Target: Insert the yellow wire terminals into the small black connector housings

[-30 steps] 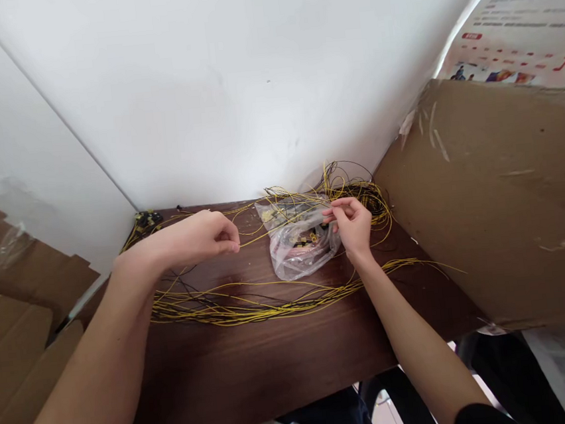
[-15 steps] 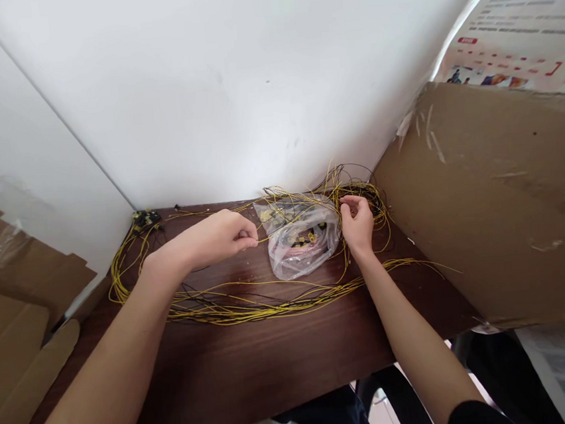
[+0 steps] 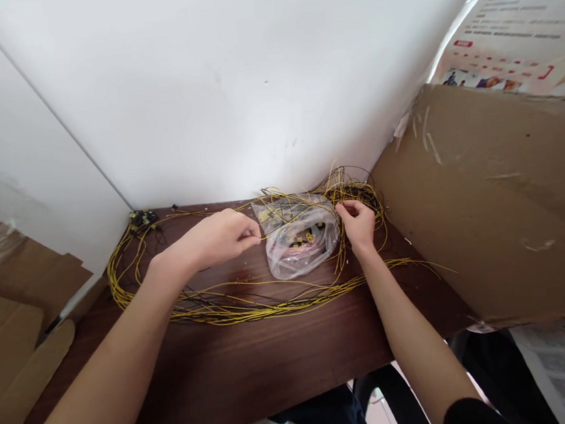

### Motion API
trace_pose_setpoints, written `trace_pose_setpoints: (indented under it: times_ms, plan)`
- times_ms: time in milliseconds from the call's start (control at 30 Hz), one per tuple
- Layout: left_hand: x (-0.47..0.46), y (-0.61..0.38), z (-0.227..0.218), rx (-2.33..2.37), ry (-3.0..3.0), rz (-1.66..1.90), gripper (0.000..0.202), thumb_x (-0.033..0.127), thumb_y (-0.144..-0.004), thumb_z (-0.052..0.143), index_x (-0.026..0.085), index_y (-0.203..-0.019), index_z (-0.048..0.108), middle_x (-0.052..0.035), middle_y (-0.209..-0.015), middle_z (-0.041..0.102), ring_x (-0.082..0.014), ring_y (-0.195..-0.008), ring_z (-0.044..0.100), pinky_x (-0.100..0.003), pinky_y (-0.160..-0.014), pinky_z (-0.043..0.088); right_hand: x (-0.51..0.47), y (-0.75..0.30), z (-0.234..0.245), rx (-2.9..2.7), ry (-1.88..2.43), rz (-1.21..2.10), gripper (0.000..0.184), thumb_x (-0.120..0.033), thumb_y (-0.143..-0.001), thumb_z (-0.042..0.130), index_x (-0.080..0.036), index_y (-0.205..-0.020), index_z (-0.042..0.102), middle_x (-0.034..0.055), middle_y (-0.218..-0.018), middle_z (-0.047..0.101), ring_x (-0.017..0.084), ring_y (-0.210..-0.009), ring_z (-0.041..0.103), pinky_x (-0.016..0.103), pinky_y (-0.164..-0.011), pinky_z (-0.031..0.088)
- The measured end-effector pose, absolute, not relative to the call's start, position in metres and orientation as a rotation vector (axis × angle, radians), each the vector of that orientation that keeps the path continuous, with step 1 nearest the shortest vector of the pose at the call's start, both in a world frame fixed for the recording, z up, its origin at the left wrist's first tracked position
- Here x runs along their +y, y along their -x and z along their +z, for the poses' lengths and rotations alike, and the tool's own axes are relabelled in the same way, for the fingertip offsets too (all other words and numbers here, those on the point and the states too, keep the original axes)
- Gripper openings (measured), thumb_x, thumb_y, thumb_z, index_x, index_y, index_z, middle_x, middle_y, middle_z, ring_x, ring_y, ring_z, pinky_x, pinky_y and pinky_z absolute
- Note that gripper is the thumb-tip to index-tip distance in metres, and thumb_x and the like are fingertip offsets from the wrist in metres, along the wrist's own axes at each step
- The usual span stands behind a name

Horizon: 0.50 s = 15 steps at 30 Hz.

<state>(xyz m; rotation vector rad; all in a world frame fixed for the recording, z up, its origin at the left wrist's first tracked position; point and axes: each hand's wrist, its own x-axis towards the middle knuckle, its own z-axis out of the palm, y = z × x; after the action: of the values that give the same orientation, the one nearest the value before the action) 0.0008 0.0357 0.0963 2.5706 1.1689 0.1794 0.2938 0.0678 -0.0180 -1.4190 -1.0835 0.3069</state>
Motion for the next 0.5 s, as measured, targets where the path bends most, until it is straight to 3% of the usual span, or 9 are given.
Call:
trace_pose_setpoints:
  times_ms: [267, 500]
  plan:
    - [0.039, 0.002, 0.097, 1.595, -2.541, 0.217, 0.026, 0.031, -0.076, 0.045, 0.019, -0.076, 0.068, -0.0056, -0.075, 0.068, -0.0178, -0.064, 0.058, -0.028, -0.060, 0.039, 0.064, -0.295, -0.012, -1.031, 1.239, 0.461, 0.027, -0.031, -0.070, 0.061, -0.011, -0.087, 0.069, 0.0097, -0.085, 0.071, 0.021, -0.082, 0.066, 0.039, -0.084, 0.050]
    - [0.045, 0.012, 0.093, 1.873, -2.444, 0.241, 0.026, 0.031, -0.073, 0.047, 0.018, -0.077, 0.069, -0.0082, -0.077, 0.068, -0.0222, -0.069, 0.060, -0.030, -0.062, 0.041, 0.061, -0.298, -0.009, -1.017, 1.241, 0.471, 0.024, -0.030, -0.070, 0.061, -0.011, -0.082, 0.068, 0.0069, -0.071, 0.069, 0.018, -0.069, 0.066, 0.037, -0.077, 0.052]
